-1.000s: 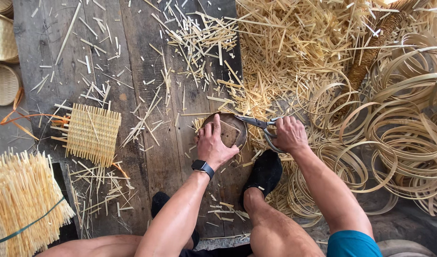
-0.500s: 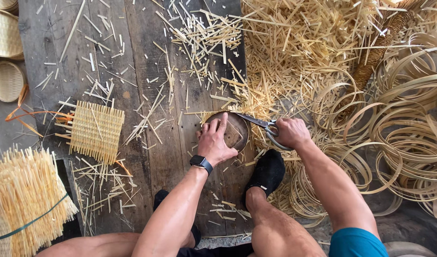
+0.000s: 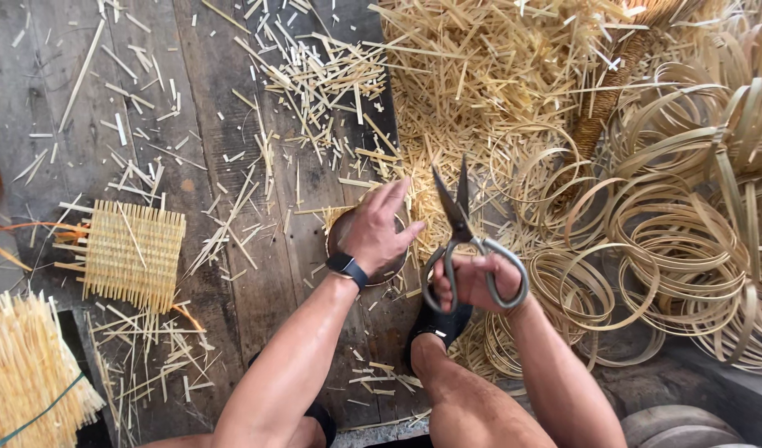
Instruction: The person sits on the floor and weaves small round bamboo baskets. They place a woven bamboo mat over a wooden mold, fit a bamboo ring around the edge, and trim the excess mat with shears. The process is repeated for multiple baskets, with finished items stacked nearby.
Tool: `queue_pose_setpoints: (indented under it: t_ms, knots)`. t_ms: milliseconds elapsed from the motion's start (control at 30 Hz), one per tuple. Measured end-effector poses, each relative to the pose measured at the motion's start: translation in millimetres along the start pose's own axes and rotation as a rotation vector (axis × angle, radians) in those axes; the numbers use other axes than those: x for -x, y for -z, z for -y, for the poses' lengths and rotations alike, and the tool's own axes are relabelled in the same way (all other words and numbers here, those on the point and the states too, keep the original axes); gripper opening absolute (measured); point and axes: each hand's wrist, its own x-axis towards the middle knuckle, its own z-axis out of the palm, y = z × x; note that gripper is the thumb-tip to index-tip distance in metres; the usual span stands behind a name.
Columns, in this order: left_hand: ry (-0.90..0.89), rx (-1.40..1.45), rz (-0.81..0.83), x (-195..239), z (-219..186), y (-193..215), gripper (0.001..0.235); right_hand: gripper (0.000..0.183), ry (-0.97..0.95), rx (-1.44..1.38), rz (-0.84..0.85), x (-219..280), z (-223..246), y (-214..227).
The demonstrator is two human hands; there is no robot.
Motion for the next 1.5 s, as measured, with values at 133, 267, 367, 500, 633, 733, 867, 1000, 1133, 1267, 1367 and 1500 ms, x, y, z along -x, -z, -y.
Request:
queue_pose_setpoints:
  t_ms: [133,267,367,500,633,733,867,1000,1133,1267,1367,1500]
  knots:
    - [-0.019,0.065,0.075,-14,-12,-4,0.022,0.067,0.032,-0.046,0.055,1,-1,-31]
    - [-0.023,-0.115,0.001,-28,-8,-7,0.013,0.067,0.025,-0.027,0.069,4,-4,-31]
    - [0.248,-0.104,-0.166,-62,7,0,0.019,0.066,0.037,0.044,0.041,10,-10,-27]
    - [0.274,-0.205,-0.288,-92,29,23,0.066,0.051,0.049,0.271,-0.087,14,-13,-15]
    - [0.211,-0.322,-0.193,-61,23,45,0.104,0.043,-0.492,1.172,-0.937,-2,-7,3]
    - [0.569,-0.316,0.049,5,-2,43,0.102,0.055,-0.381,1.895,-0.941,-9,2,13]
    - [0.528,-0.337,0.171,67,-20,18,0.122,0.062,0.052,2.223,-0.888,-25,6,24]
    - [0.232,-0.316,0.091,80,-4,9,0.114,0.067,-0.093,2.291,-0.842,-55,-1,49]
    - [0.352,-0.350,0.092,78,-3,12,0.118,0.059,-0.324,2.259,-0.757,-54,-2,78]
    - [0.727,-0.172,0.023,79,-17,5,0.123,0.051,-0.243,2.294,-0.786,-35,4,82]
    - [0.690,-0.246,-0.026,75,-16,-1,0.100,0.067,-0.114,2.293,-0.795,-47,5,67]
    - [0.504,-0.278,-0.030,81,-2,-7,0.100,0.051,-0.079,2.317,-0.799,-69,0,58]
